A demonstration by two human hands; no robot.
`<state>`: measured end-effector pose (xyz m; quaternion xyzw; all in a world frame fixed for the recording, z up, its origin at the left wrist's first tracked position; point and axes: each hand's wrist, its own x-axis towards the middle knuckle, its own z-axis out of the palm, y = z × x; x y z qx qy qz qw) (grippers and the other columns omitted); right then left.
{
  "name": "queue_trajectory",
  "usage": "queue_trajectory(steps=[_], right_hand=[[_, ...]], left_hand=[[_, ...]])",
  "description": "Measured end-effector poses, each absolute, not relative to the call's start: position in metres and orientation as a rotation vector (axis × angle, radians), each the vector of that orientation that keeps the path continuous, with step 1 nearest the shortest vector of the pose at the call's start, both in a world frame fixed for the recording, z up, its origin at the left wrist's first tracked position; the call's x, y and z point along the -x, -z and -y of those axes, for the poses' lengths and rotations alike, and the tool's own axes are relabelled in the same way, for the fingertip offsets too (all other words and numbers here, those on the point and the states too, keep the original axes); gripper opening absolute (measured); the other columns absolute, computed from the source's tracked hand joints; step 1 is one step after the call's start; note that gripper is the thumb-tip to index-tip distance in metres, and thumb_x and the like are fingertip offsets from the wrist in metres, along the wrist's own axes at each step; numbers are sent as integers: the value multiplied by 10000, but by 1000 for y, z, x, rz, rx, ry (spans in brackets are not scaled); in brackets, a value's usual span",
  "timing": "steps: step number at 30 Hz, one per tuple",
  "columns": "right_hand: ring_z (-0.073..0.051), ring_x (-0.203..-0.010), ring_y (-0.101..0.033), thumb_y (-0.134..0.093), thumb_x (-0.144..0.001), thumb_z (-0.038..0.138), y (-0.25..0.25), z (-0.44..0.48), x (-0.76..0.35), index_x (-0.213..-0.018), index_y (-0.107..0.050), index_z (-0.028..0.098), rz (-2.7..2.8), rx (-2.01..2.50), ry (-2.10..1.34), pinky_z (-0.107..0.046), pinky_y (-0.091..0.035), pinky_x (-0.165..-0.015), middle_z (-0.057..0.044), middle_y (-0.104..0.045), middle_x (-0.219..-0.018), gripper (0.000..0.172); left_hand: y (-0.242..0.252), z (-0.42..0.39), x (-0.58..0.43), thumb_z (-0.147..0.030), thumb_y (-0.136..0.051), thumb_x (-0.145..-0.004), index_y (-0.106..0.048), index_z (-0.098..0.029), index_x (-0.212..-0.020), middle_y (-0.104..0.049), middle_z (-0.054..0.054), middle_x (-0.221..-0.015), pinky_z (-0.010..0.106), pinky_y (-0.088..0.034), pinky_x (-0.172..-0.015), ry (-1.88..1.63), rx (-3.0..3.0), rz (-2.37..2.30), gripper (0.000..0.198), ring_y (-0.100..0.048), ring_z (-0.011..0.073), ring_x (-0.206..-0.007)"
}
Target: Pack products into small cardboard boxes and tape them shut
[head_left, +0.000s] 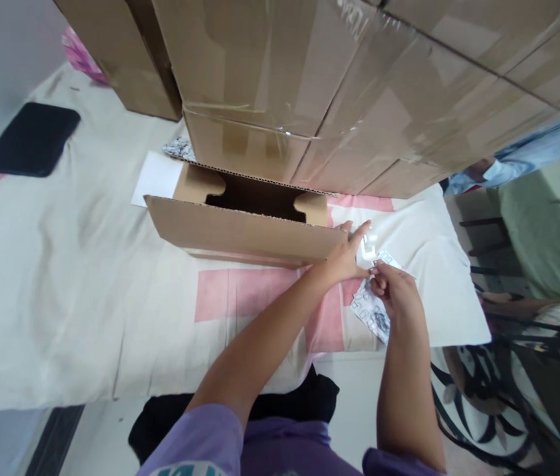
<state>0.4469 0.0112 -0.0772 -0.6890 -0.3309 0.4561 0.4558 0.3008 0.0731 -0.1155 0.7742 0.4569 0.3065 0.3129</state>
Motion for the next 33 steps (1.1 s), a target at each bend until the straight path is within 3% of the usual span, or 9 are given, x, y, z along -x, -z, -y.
queue_trajectory(steps=[7,15,22,33], right_hand=[[-69,-423,-376,-865,-714,559,84,-5,-455,-675,-720,186,966,1799,-936,-222,-260,-388,43,-469,-450,402],[-68,-426,-339,-874,-722,554,91,-4,-450,-560,-532,212,928,1663,-1004,-234,-237,-413,62,-411,-450,510],[-82,-461,-352,-840,-803,494,95,1,-441,-580,-503,223,881,1613,-985,-240,-275,-428,60,-411,-507,486],[-74,-436,-343,-824,-808,511,100,2,-442,-623,-497,232,856,1577,-998,-232,-275,-393,69,-403,-524,468]], left_hand=[[120,-75,-303,-548,-862,-664,-283,-263,-1615,-424,159,-1566,513,-344,-1197,-846,-2066,-1221,1150,-437,397,-1415],[122,-74,-305,-553,-846,-671,-336,-262,-1594,-448,148,-1548,469,-323,-1197,-878,-2066,-1253,1094,-444,369,-1405],[123,-74,-306,-510,-868,-649,-333,-267,-1598,-396,152,-1604,486,-283,-1216,-846,-2055,-1257,1116,-419,378,-1432],[119,-73,-304,-489,-867,-640,-361,-247,-1592,-420,165,-1589,466,-285,-1214,-842,-2060,-1259,1105,-437,359,-1425]])
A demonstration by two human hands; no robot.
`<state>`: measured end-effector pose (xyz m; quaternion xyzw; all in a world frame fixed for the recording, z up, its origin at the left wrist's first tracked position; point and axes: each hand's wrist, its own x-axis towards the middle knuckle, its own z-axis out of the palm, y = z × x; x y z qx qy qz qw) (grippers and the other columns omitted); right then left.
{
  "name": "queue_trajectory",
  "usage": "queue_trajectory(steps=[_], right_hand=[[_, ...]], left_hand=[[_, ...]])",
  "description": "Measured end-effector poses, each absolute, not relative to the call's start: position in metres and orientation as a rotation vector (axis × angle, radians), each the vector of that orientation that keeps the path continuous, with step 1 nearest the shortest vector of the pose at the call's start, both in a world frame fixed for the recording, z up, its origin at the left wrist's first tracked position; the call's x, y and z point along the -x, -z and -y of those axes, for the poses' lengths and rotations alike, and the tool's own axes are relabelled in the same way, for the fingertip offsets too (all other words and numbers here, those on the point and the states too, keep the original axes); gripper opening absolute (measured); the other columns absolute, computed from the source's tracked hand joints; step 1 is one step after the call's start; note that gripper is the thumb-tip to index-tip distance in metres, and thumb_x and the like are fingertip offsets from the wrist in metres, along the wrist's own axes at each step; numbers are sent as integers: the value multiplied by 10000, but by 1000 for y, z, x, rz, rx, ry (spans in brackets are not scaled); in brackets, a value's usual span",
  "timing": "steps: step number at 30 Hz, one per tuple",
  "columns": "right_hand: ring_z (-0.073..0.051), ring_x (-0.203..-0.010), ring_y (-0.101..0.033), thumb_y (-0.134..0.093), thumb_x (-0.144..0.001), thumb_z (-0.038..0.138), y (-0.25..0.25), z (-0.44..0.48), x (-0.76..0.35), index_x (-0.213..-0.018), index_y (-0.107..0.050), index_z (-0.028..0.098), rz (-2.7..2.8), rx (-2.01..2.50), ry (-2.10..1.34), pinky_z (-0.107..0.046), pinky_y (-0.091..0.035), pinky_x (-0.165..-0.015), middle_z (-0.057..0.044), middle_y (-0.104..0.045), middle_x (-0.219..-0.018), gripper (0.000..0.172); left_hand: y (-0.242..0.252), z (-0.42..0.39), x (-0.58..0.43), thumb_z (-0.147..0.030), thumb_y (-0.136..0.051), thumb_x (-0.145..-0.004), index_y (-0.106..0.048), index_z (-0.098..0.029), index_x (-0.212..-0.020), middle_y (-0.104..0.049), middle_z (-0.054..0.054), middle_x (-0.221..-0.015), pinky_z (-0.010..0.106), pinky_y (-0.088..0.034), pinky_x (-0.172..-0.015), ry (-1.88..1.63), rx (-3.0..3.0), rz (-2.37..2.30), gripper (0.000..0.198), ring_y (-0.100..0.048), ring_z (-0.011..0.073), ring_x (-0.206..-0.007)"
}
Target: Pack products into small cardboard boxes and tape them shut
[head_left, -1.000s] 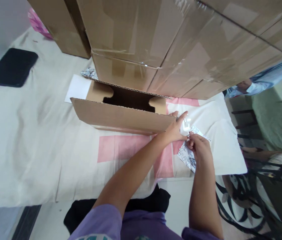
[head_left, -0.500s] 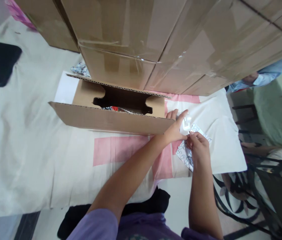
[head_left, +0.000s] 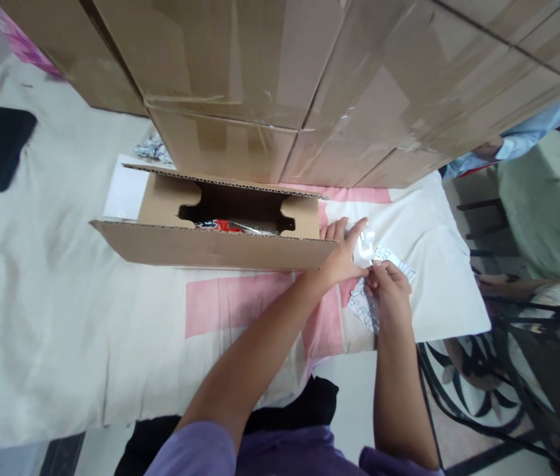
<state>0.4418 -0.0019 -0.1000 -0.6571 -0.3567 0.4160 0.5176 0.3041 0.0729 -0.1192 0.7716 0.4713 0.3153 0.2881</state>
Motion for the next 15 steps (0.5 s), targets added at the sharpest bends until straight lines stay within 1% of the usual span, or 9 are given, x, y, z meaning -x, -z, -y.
queue_trajectory(steps=[6,10,15], right_hand=[[-75,-440,-395,-830,-791,516,103,3,-442,-653,-532,233,842,1561,-996,-219,-326,-396,68,-425,-530,434],[-78,-438,-420,-833,-771,445,101,3,-441,-709,-590,240,806,1546,-1016,-214,-347,-407,71,-441,-522,324],[-84,-449,-444,-831,-779,387,99,4,-442,-714,-615,233,795,1518,-1053,-215,-365,-427,68,-462,-526,273]], left_hand=[[120,-73,-305,-516,-871,-636,-349,-256,-1596,-411,150,-1600,460,-282,-1223,-828,-2078,-1278,1123,-418,358,-1443],[121,-74,-305,-505,-880,-633,-341,-242,-1600,-408,157,-1596,457,-281,-1227,-833,-2083,-1265,1138,-405,361,-1453],[120,-73,-305,-482,-881,-637,-362,-224,-1588,-417,169,-1580,476,-284,-1218,-862,-2072,-1252,1114,-430,373,-1417]])
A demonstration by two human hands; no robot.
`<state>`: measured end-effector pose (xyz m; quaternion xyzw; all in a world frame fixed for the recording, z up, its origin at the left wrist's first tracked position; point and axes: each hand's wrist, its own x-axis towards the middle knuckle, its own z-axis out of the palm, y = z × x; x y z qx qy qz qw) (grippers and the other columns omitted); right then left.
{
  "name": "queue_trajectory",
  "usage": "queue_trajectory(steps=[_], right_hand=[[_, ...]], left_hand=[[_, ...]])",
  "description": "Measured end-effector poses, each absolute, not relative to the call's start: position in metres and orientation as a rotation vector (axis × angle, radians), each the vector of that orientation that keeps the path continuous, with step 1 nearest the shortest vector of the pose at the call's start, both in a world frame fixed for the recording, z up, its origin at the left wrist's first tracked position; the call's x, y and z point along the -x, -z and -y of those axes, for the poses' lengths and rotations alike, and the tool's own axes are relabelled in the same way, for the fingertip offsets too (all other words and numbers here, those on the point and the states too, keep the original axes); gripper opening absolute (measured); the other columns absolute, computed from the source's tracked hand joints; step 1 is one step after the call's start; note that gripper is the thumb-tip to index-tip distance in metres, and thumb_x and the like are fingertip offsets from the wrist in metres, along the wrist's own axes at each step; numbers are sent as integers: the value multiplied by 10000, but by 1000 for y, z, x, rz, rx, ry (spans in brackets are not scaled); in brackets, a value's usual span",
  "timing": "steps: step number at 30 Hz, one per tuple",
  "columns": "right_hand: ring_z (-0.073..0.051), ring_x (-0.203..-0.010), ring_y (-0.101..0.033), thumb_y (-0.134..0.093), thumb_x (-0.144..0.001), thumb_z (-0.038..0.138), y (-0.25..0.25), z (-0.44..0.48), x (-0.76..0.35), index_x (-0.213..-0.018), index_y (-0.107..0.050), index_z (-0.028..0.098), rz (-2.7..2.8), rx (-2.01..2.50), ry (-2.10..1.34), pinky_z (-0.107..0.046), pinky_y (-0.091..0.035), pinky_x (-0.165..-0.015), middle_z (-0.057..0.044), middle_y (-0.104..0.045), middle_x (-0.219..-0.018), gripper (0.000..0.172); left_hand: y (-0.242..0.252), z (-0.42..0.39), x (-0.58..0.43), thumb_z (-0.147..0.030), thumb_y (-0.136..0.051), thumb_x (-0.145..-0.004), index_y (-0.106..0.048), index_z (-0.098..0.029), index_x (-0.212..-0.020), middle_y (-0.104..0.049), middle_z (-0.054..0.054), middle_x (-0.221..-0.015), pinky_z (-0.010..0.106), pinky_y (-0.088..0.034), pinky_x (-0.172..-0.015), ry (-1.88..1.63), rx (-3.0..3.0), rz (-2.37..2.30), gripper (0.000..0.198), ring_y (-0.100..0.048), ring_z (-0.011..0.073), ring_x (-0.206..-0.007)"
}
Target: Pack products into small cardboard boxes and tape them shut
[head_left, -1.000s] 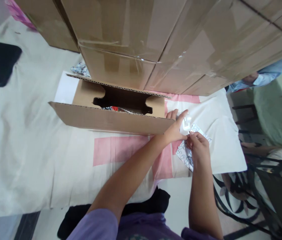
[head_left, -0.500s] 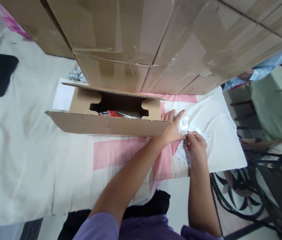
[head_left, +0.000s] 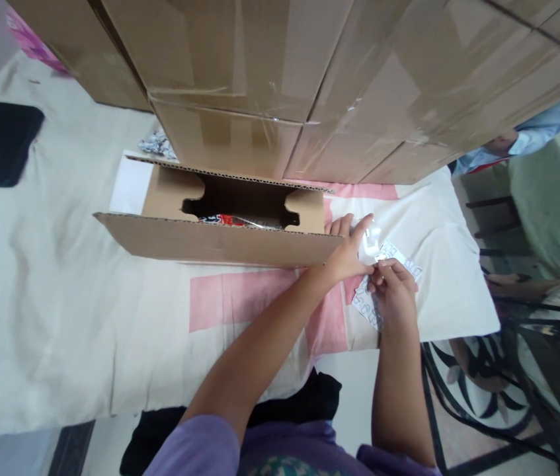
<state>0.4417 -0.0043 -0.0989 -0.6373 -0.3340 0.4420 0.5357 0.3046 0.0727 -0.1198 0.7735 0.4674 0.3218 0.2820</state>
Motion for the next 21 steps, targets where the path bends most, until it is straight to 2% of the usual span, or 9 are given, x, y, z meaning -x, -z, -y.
queue_trajectory(steps=[8,21], right_hand=[[-85,-463,-493,-833,-810,380,106,6,-451,-768,-634,221,822,1503,-1073,-202,-405,-477,71,-501,-541,259],[-71,-453,-481,-809,-826,336,110,5,-452,-767,-642,211,875,1488,-1044,-176,-414,-474,77,-488,-532,218]], left_hand=[[124,-74,-307,-480,-885,-628,-370,-234,-1587,-423,167,-1574,474,-302,-1188,-894,-2065,-1254,1116,-442,369,-1408],[123,-74,-308,-491,-884,-643,-372,-212,-1592,-421,188,-1572,478,-293,-1192,-899,-2039,-1237,1114,-423,380,-1425]])
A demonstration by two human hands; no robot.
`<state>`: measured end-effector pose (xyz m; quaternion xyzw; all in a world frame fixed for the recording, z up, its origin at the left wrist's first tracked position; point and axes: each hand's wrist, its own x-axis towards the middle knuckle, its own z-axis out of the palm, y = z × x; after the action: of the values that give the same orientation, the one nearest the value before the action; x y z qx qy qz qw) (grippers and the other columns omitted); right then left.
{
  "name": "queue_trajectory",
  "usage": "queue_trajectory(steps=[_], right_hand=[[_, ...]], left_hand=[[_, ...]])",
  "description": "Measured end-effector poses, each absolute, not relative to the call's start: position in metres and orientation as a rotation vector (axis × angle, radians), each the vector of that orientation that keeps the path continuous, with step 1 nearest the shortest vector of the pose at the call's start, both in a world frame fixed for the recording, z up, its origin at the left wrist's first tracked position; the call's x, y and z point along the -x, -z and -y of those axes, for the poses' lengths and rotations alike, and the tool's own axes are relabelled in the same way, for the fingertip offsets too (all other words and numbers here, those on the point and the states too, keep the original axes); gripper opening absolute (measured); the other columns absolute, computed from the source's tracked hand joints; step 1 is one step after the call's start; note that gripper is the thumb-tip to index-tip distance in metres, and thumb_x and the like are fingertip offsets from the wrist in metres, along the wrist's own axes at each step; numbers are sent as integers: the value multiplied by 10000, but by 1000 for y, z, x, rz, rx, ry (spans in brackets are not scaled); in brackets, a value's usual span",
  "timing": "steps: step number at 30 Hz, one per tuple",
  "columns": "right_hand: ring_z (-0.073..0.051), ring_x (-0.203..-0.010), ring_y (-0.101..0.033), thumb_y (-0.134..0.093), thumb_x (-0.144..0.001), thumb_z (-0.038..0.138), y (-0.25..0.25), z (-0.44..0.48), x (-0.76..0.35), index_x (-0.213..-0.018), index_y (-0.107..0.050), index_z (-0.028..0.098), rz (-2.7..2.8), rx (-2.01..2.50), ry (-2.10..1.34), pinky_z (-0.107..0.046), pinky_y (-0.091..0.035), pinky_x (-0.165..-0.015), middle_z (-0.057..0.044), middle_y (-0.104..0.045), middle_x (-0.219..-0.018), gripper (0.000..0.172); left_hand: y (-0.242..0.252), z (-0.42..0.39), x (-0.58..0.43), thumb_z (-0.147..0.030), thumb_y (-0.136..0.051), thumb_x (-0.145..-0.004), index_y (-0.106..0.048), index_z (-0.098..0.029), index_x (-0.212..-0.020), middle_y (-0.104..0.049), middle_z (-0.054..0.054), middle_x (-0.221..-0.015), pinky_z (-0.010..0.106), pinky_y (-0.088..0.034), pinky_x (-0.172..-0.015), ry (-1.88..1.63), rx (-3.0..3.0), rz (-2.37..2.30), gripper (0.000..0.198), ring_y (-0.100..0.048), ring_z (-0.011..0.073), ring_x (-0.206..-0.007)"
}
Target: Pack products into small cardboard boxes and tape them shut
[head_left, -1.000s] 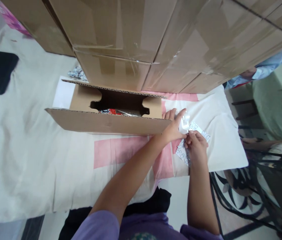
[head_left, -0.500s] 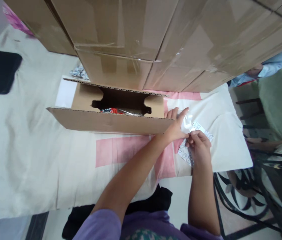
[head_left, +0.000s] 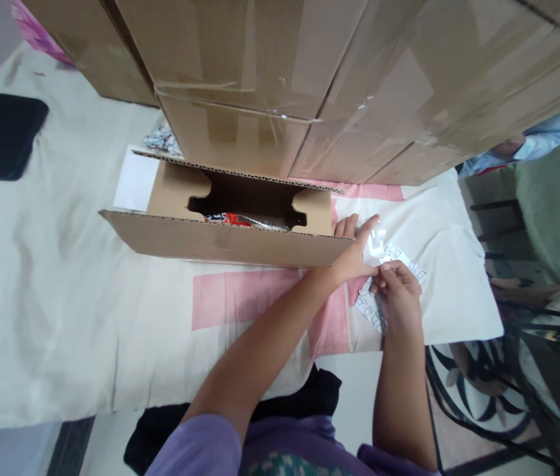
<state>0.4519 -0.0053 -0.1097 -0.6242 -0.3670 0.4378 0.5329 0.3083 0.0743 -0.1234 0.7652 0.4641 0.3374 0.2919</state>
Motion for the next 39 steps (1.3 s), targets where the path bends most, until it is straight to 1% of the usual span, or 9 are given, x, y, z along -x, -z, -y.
queue_trajectory(steps=[5,9,15,20,25,29,32,36,39], right_hand=[[-86,-453,-449,-796,-789,315,107,2,-454,-753,-673,212,853,1456,-1083,-192,-448,-462,67,-483,-512,165],[-90,-433,-392,-732,-820,394,106,-1,-457,-772,-727,195,896,1397,-1119,-227,-476,-447,52,-493,-514,205],[-143,-494,-580,-712,-840,529,99,7,-473,-872,-777,200,978,1297,-1194,-276,-524,-500,-20,-675,-621,337],[-166,-594,-652,-758,-805,593,84,20,-487,-919,-798,219,988,1160,-1081,-289,-544,-578,-42,-722,-684,394],[-167,-634,-628,-721,-826,556,69,27,-490,-888,-791,237,921,1004,-878,-294,-515,-596,-20,-691,-656,332],[-139,-612,-586,-723,-791,442,55,28,-486,-822,-762,247,820,892,-714,-277,-483,-612,16,-652,-633,202],[-136,-620,-587,-708,-783,382,46,29,-478,-809,-730,242,781,912,-662,-279,-471,-619,18,-641,-651,144],[-173,-615,-626,-698,-799,459,44,35,-456,-939,-736,251,946,1045,-648,-325,-484,-629,3,-686,-697,254],[-162,-554,-604,-696,-837,471,48,41,-430,-1009,-757,239,1094,1069,-721,-330,-472,-603,-17,-727,-745,295]], left_hand=[[124,-75,-308,-484,-896,-625,-385,-211,-1586,-439,182,-1547,479,-315,-1183,-910,-2045,-1237,1122,-450,382,-1393],[123,-76,-307,-530,-888,-638,-377,-207,-1588,-441,191,-1539,499,-314,-1196,-891,-2059,-1236,1125,-437,393,-1410],[125,-75,-308,-487,-908,-648,-325,-194,-1605,-388,210,-1586,503,-329,-1205,-885,-2029,-1197,1158,-398,395,-1458],[133,-74,-311,-557,-857,-708,-311,-194,-1600,-400,217,-1566,481,-333,-1204,-956,-2049,-1195,1107,-393,375,-1473],[134,-75,-308,-613,-843,-697,-282,-214,-1614,-376,218,-1587,491,-303,-1225,-912,-2073,-1212,1147,-367,368,-1499],[132,-74,-303,-608,-820,-732,-260,-215,-1618,-340,228,-1617,513,-282,-1236,-878,-2079,-1162,1120,-328,361,-1531],[129,-71,-300,-591,-821,-745,-279,-209,-1610,-341,229,-1615,523,-304,-1225,-887,-2067,-1138,1091,-333,367,-1526],[128,-68,-298,-527,-803,-794,-334,-213,-1590,-343,196,-1623,494,-375,-1193,-980,-2074,-1102,976,-362,355,-1501],[124,-66,-299,-446,-814,-792,-378,-193,-1573,-344,196,-1631,472,-448,-1142,-1021,-2066,-1057,930,-422,353,-1456]])
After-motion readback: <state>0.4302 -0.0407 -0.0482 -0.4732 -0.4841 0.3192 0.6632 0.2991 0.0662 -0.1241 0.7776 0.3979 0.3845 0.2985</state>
